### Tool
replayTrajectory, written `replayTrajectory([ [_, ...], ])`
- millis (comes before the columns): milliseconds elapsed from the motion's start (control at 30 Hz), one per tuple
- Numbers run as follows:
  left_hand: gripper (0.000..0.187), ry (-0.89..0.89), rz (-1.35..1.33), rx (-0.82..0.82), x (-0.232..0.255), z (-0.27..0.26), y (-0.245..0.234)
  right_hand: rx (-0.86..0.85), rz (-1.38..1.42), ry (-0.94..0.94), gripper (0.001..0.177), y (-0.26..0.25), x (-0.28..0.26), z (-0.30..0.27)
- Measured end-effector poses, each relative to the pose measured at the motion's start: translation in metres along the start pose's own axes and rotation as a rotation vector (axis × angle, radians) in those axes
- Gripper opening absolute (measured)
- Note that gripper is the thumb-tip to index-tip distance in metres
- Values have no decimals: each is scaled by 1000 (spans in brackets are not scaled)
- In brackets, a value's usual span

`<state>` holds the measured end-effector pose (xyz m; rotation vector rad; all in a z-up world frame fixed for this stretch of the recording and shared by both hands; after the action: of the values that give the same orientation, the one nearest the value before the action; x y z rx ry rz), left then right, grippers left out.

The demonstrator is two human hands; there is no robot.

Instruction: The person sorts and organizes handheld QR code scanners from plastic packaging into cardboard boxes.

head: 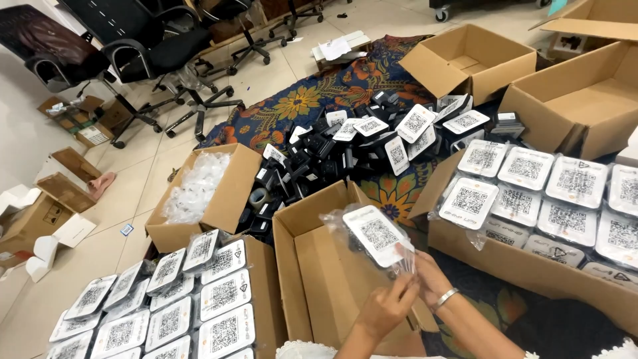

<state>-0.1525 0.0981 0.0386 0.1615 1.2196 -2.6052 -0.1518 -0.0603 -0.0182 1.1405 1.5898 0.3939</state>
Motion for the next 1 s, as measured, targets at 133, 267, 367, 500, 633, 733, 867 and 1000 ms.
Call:
replayTrajectory([
  [133,38,-275,-114,-120,-1,3,-23,12,45,-56,32,21,-7,-13],
  [267,67,-472,-116,-15,-16,44,-75,-1,-195,-216,33,33,-14,-22],
  [367,74,-477,-42,8,-19,57,-65,-43,-283,-252,34,12,8,1],
  [500,43,-687,-130,-195,-29,65,-44,13,-365,-332,41,19,12,-3],
  [633,15,-689,-172,-293,-36,48,-27,35,-313,-311,37,8,34,0],
  [733,21,-642,-165,-282,-31,35,-23,79,-296,-292,31,3,48,3],
  [867,26,-712,-402,-298,-6,24,-30,119,-248,-354,19,-24,66,37],
  [1000,18,-810,-478,-419,1,18,-34,112,-815,-564,22,31,36,23],
])
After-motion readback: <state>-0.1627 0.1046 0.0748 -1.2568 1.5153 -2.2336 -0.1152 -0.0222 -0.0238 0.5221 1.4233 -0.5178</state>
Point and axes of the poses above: each hand's wrist, its own z-axis towards the middle knuckle, its own y-axis out of the palm, x = y × z, the point moved 3 cm from there along z, towards the middle knuckle, and after that the axes turned 7 degrees about z, right-handed, at the moved point
